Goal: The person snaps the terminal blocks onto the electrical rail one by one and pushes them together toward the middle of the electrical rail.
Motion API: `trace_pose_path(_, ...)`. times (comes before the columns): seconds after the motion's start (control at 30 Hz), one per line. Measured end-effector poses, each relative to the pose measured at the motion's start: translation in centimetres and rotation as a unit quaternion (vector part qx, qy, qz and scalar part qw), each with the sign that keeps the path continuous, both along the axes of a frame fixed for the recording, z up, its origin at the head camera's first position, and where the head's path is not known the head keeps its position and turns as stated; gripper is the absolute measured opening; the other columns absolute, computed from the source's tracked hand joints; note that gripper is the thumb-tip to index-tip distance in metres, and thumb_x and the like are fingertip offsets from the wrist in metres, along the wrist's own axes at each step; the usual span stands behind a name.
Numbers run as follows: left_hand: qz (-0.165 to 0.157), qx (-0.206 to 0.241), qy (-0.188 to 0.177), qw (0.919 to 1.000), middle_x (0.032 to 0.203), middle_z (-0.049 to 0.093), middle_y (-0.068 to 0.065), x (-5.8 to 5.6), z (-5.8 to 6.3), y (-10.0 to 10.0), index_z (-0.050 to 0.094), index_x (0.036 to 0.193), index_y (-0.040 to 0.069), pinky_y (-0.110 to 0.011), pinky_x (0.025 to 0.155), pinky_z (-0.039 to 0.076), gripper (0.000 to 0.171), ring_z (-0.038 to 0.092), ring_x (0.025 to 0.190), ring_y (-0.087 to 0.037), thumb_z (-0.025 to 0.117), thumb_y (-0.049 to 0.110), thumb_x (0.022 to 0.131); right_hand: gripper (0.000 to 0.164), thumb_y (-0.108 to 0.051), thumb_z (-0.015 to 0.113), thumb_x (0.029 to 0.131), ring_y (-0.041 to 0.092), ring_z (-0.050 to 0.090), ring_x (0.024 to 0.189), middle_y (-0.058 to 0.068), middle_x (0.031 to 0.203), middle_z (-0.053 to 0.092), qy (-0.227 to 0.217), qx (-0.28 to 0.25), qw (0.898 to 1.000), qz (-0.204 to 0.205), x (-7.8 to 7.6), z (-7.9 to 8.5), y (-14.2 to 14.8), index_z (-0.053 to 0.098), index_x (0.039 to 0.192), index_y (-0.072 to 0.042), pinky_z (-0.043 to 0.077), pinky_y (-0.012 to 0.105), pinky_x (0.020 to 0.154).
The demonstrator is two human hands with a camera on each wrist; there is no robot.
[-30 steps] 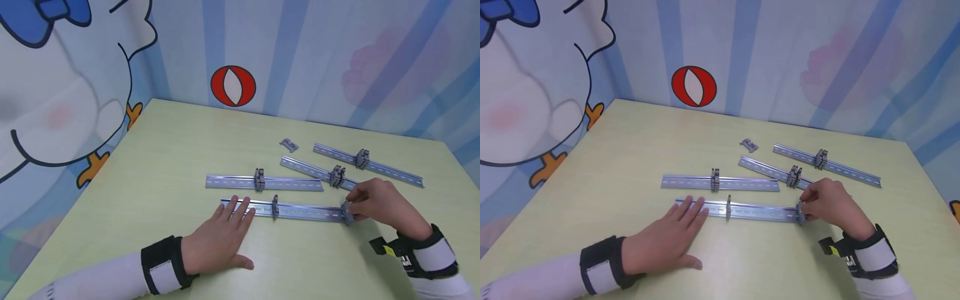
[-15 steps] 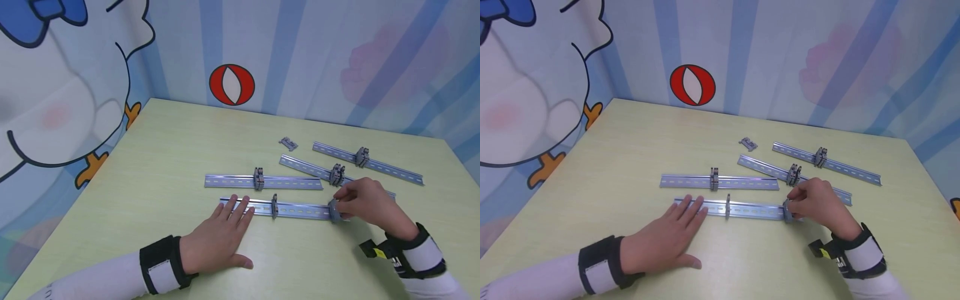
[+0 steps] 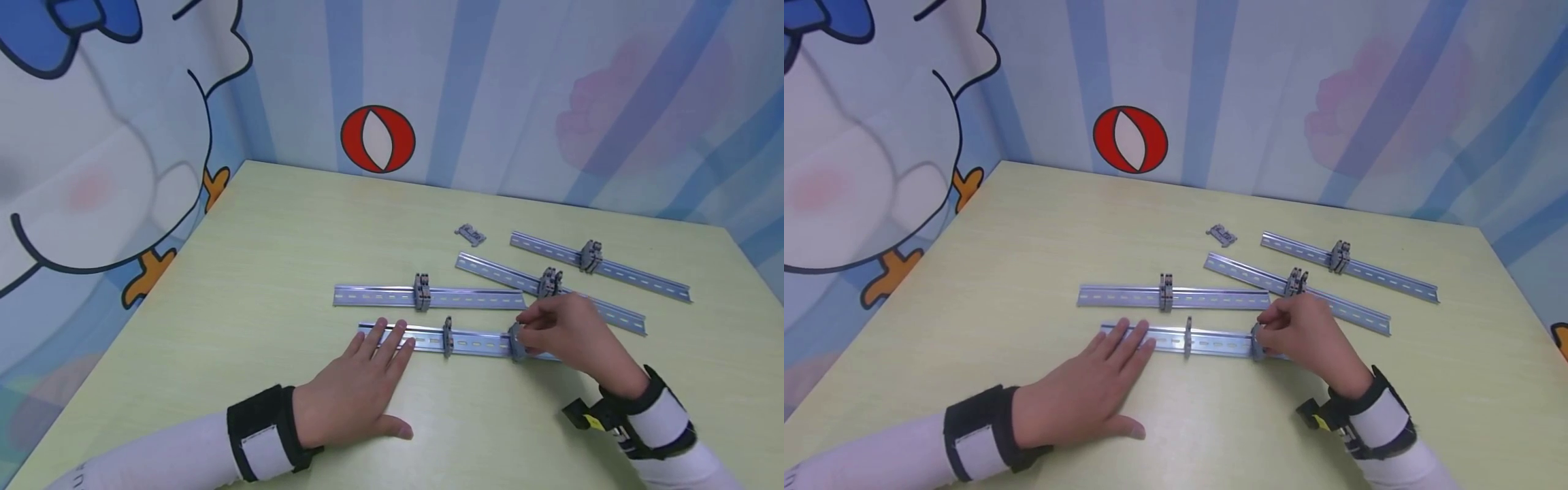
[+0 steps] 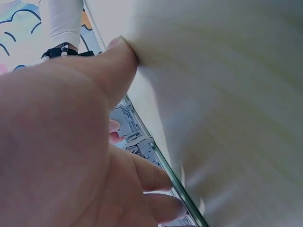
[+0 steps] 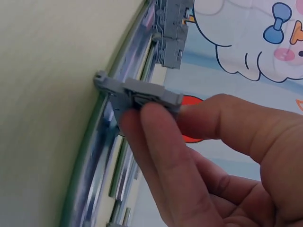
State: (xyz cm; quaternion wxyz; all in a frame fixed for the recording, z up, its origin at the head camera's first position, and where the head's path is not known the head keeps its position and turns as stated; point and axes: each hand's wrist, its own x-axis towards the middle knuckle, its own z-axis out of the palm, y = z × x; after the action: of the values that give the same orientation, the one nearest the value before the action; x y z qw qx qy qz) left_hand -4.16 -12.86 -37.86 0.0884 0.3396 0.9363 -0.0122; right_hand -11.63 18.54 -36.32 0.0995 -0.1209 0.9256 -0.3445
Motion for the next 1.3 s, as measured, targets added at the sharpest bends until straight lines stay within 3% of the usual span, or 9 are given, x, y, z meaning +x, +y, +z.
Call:
trace_pose_path(0.2,0.002,0.003,0.000,1.0000,0.161,0.013,-0.020,0.0,0.0,-0.1,0.027,0.153,0.003,-0.050,0.114,0.029,0.100,0.014,0.147,-0.042,0.054,0.071,0.085,0.017,-0.009,0.069,0.083,0.012,0.069,0.069,0.002,0.080,0.074,0.019,-0.038,0.999,0.009,0.1,-0.6,-1.3,0.073,0.098,-0.002,0.054,0.027,0.058)
trace_pose_path(0.63,0.004,0.004,-0.010,0.9999,0.162,0.012,-0.018,-0.1,-0.2,-0.3,0.026,0.154,0.004,-0.051,0.113,0.029,0.101,0.013,0.147,-0.041,0.054,0.072,0.084,0.026,-0.015,0.074,0.086,0.020,0.072,0.076,0.011,0.093,0.074,-0.035,-0.165,0.986,0.009,0.2,-2.5,-3.6,0.070,0.108,-0.001,0.059,0.032,0.066)
trace_pose_path(0.97,0.008,-0.006,-0.015,0.9998,0.162,0.010,-0.017,-0.2,-0.4,0.0,0.024,0.155,0.006,-0.051,0.114,0.027,0.103,0.011,0.148,-0.040,0.051,0.074,0.083,0.034,-0.025,0.073,0.088,0.018,0.073,0.078,0.008,0.098,0.074,-0.049,-0.171,0.984,0.011,0.9,-2.7,-4.4,0.069,0.116,-0.005,0.058,0.031,0.069)
trace_pose_path(1.3,0.008,-0.010,-0.017,0.9998,0.163,0.010,-0.017,-0.2,-0.2,0.0,0.024,0.155,0.006,-0.050,0.114,0.027,0.102,0.011,0.148,-0.039,0.050,0.074,0.084,0.050,-0.026,0.079,0.083,0.015,0.070,0.093,0.003,0.104,0.072,-0.039,-0.163,0.983,0.080,0.7,-3.2,-4.5,0.064,0.128,-0.012,0.056,0.027,0.076)
